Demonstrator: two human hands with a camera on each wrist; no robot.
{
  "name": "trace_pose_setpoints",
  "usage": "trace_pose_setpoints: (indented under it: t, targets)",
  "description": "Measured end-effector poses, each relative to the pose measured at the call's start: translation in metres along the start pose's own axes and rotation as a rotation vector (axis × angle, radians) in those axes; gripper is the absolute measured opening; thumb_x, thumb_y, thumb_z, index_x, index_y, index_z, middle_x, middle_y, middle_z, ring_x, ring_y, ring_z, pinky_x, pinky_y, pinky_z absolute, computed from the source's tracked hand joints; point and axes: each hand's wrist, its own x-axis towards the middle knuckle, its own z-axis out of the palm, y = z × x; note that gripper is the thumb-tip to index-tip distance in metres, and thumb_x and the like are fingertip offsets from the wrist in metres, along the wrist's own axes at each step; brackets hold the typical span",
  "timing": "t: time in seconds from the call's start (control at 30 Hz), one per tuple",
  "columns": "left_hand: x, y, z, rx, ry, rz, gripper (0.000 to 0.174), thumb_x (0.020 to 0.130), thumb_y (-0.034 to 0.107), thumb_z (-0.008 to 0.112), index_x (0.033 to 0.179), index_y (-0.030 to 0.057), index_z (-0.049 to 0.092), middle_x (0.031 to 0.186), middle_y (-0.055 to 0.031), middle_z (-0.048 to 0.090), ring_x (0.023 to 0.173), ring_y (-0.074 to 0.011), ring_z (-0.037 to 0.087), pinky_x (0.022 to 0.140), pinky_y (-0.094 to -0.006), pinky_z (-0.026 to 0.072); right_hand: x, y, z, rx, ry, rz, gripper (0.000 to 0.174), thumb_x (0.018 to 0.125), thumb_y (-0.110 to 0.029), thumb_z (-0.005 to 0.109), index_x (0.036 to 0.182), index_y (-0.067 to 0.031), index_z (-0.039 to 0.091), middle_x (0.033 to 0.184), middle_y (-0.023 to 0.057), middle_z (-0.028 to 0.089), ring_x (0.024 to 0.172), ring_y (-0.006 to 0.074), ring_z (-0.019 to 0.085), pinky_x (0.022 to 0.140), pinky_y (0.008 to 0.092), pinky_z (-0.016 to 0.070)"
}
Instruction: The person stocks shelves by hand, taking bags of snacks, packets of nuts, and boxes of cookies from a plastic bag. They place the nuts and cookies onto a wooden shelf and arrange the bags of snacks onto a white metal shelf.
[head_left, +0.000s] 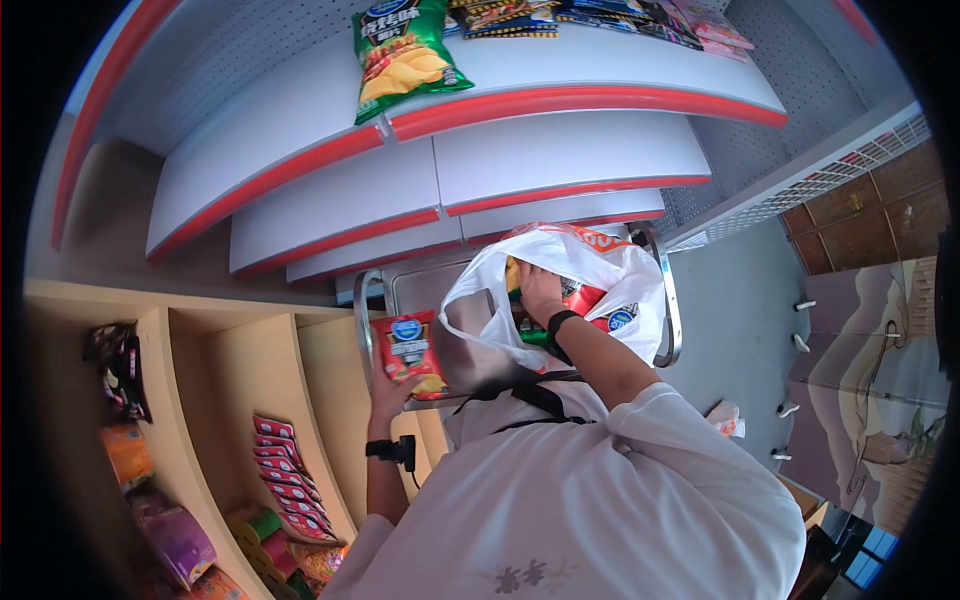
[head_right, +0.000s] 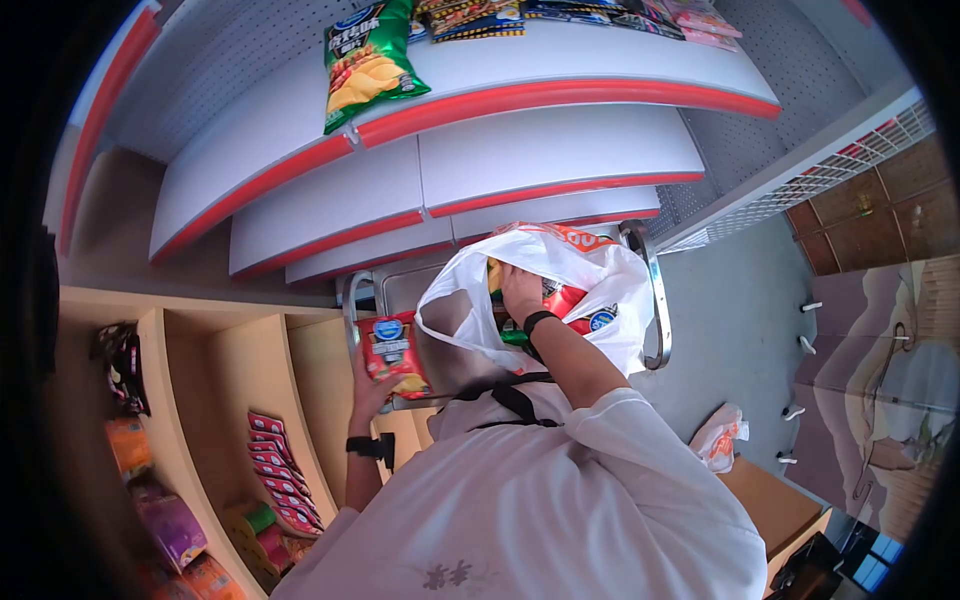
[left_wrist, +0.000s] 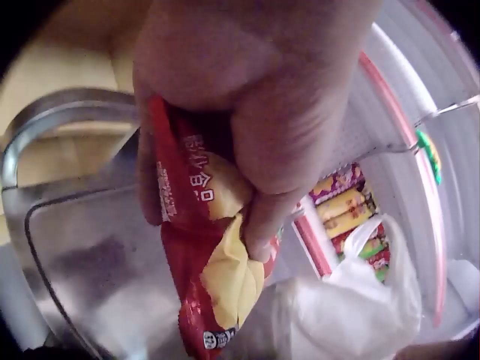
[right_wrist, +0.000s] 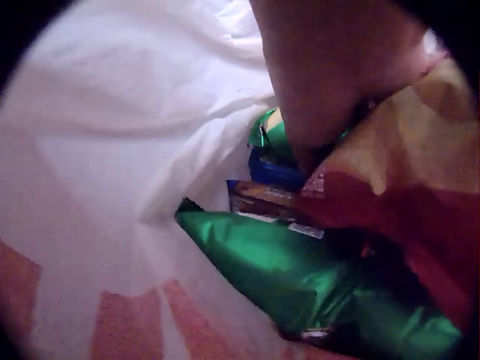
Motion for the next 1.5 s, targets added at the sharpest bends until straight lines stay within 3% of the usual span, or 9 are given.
trace_pose_setpoints:
  t: [0.27, 0.37, 0.43, 0.57, 0.63, 0.83, 0.97, 1.17, 1.5]
  targets:
    - [0.051, -0.097, 0.067, 0.442, -0.048, 0.104, 0.077, 0.082, 0.019, 0.071, 0.142, 0.0006, 0.026, 0.129, -0.0151, 0.046, 0.116, -0.0231, 0.050, 0.095, -0.0344, 0.0458, 0.006, 0.025, -0.011, 0.009, 0.004, -0.075, 0.041, 0.086, -0.019, 0.050, 0.124, -0.0029, 0.048, 0.117, 0.0204, 0.059, 0.113, 0.0348, 0.054, 0.099, 0.0433, 0.0391]
    - [0.069, -0.086, 0.058, 0.292, -0.070, 0.029, 0.052, 0.085, 0.022, 0.068, 0.126, -0.0026, 0.046, 0.116, -0.0147, 0.057, 0.103, -0.0210, 0.059, 0.086, -0.0315, 0.0495, -0.021, 0.047, -0.078, 0.740, -0.067, -0.004, 0.055, 0.071, -0.012, 0.067, 0.122, -0.0001, 0.049, 0.117, 0.0233, 0.055, 0.112, 0.0413, 0.049, 0.097, 0.0418, 0.0410]
    - [0.050, -0.015, 0.052, -0.049, 0.115, 0.027, 0.034, 0.084, 0.028, 0.069, 0.099, -0.0013, 0.060, 0.103, -0.0116, 0.060, 0.087, -0.0168, 0.060, 0.066, -0.0285, 0.0499, -0.056, 0.057, -0.117, 0.886, 0.034, -0.160, 0.058, 0.068, -0.009, 0.069, 0.123, 0.0002, 0.049, 0.118, 0.0206, 0.055, 0.113, 0.0376, 0.048, 0.096, 0.0420, 0.0408]
    - [0.024, 0.117, 0.048, -0.246, 0.082, 0.059, 0.030, 0.085, 0.024, 0.067, 0.101, 0.0009, 0.056, 0.105, -0.0123, 0.059, 0.090, -0.0169, 0.060, 0.064, -0.0262, 0.0500, -0.100, 0.054, -0.205, 0.907, 0.241, -0.496, 0.059, 0.070, -0.005, 0.067, 0.126, -0.0069, 0.051, 0.126, 0.0114, 0.052, 0.114, 0.0310, 0.046, 0.096, 0.0404, 0.0393]
    - [0.010, 0.172, 0.071, -0.590, -0.485, 0.044, 0.043, 0.084, 0.019, 0.067, 0.118, 0.0012, 0.049, 0.110, -0.0138, 0.058, 0.095, -0.0186, 0.059, 0.073, -0.0289, 0.0511, -0.115, 0.040, -0.240, 0.706, 0.350, -0.511, 0.054, 0.068, -0.008, 0.070, 0.121, -0.0126, 0.057, 0.130, 0.0063, 0.051, 0.117, 0.0322, 0.044, 0.098, 0.0427, 0.0376]
    - [0.024, 0.220, 0.112, -0.621, -0.702, 0.102, 0.079, 0.075, 0.005, 0.071, 0.140, 0.0028, 0.026, 0.120, -0.0146, 0.054, 0.110, -0.0230, 0.055, 0.097, -0.0354, 0.0436, -0.114, 0.045, -0.275, 0.566, 0.513, -0.321, 0.075, 0.068, 0.011, 0.056, 0.135, -0.0218, 0.047, 0.146, 0.0170, 0.026, 0.130, 0.0409, 0.030, 0.105, 0.0466, 0.0335]
    - [0.021, 0.223, 0.126, -0.785, -0.604, 0.340, 0.083, 0.077, -0.001, 0.067, 0.144, 0.0025, 0.019, 0.130, -0.0137, 0.047, 0.118, -0.0223, 0.050, 0.101, -0.0343, 0.0391, -0.103, 0.064, -0.278, 1.943, 0.075, -0.035, 0.082, 0.082, 0.009, 0.052, 0.149, -0.0136, 0.011, 0.148, 0.0195, 0.023, 0.137, 0.0281, 0.026, 0.108, 0.0437, 0.0300]
    - [0.028, 0.243, 0.112, -0.741, -0.494, 0.677, 0.074, 0.087, 0.007, 0.060, 0.146, 0.0038, 0.016, 0.144, -0.0149, 0.031, 0.133, -0.0214, 0.032, 0.105, -0.0353, 0.0328, -0.044, 0.049, -0.330, 1.265, 0.267, -0.368, 0.090, 0.080, -0.001, 0.069, 0.148, -0.0038, 0.010, 0.140, 0.0168, 0.038, 0.126, 0.0237, 0.041, 0.105, 0.0367, 0.0349]
    - [0.015, 0.152, 0.058, -0.626, -0.195, 0.176, 0.022, 0.094, 0.016, 0.053, 0.111, 0.0018, 0.053, 0.099, -0.0094, 0.064, 0.089, -0.0153, 0.061, 0.079, -0.0277, 0.0479, 0.150, 0.094, -0.367, 1.346, 0.560, -0.392, 0.076, 0.083, -0.011, 0.071, 0.140, -0.0027, 0.022, 0.120, 0.0199, 0.052, 0.106, 0.0224, 0.056, 0.086, 0.0321, 0.0497]
